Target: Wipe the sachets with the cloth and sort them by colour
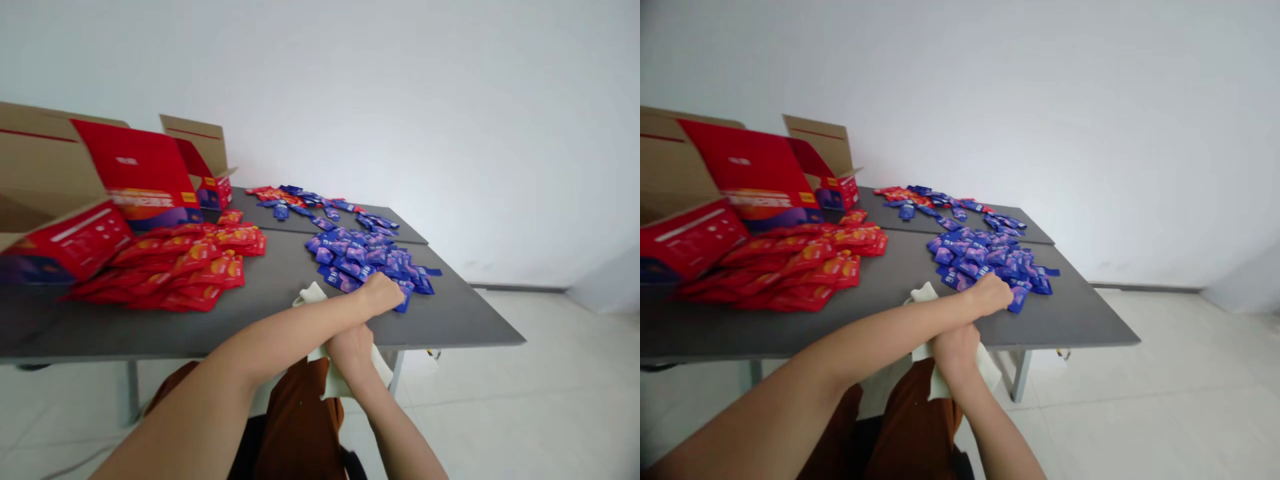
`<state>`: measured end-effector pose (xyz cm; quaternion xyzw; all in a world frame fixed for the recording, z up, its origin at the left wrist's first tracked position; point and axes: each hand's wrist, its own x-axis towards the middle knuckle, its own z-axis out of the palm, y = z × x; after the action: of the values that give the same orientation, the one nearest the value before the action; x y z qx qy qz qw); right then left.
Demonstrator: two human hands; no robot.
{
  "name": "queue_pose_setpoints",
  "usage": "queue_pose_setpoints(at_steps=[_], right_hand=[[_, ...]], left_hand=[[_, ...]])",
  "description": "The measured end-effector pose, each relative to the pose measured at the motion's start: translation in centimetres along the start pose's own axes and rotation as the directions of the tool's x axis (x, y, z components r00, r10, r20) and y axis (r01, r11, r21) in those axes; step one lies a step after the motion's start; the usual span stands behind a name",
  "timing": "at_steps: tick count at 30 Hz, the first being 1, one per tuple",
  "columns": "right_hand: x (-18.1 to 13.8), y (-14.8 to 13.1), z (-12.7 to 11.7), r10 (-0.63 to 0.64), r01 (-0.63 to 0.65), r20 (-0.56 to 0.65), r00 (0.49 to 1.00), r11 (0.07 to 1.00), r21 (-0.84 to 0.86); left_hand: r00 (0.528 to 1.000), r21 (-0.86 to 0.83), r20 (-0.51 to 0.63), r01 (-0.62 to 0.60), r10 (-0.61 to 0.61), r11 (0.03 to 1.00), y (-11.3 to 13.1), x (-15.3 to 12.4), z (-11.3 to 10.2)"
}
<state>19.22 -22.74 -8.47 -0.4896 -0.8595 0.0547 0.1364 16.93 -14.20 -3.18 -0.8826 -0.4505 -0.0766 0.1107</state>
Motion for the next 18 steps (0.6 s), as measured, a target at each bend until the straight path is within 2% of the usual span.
queue_pose_setpoints(at_steps=[2,4,7,9,11,12,15,18], right_hand=[[0.1,-0.6,-0.5,0.068,-0.067,0.02,0.997,0.996,-0.06],[0.0,-1.0,-0.8,0.11,-0.108,0.008,0.994,0.988,-0.113],[0.1,-1.4,-1.2,0.098,-0.099,-0.016,0.995,0.989,-0.11],[0.4,-1.4,-1.4,0.117,-0.115,0.006,0.993,0.989,-0.092],[1.0,-1.3,-1.6,0.149,-0.146,0.035,0.988,0.986,-0.083],[1.3,-1.3,-1.7,0.16,-0.156,0.045,0.986,0.985,-0.079],[2.4,-1.3,-1.8,0.158,-0.155,0.046,0.986,0.987,-0.051],[3.2,-1.5,-1.3,0.14,-0.139,0.042,0.989,0.99,-0.025]], left_hand=[[0.996,-0.038,-0.091,-0.006,0.002,0.999,-0.8,-0.4,-0.5],[0.979,-0.058,-0.197,0.037,-0.047,0.998,-2.3,-1.1,-1.6],[0.933,-0.065,-0.268,0.23,-0.239,0.971,-7.0,-2.4,-3.6],[0.842,-0.082,-0.274,0.46,-0.464,0.884,-11.6,-3.4,-4.8],[0.716,-0.116,-0.208,0.658,-0.666,0.744,-16.8,-4.6,-5.4],[0.633,-0.133,-0.145,0.749,-0.76,0.649,-19.3,-5.3,-5.4],[0.497,-0.162,-0.102,0.846,-0.862,0.507,-25.8,-7.1,-4.5],[0.368,-0.193,-0.074,0.906,-0.927,0.376,-30.5,-8.0,-3.3]])
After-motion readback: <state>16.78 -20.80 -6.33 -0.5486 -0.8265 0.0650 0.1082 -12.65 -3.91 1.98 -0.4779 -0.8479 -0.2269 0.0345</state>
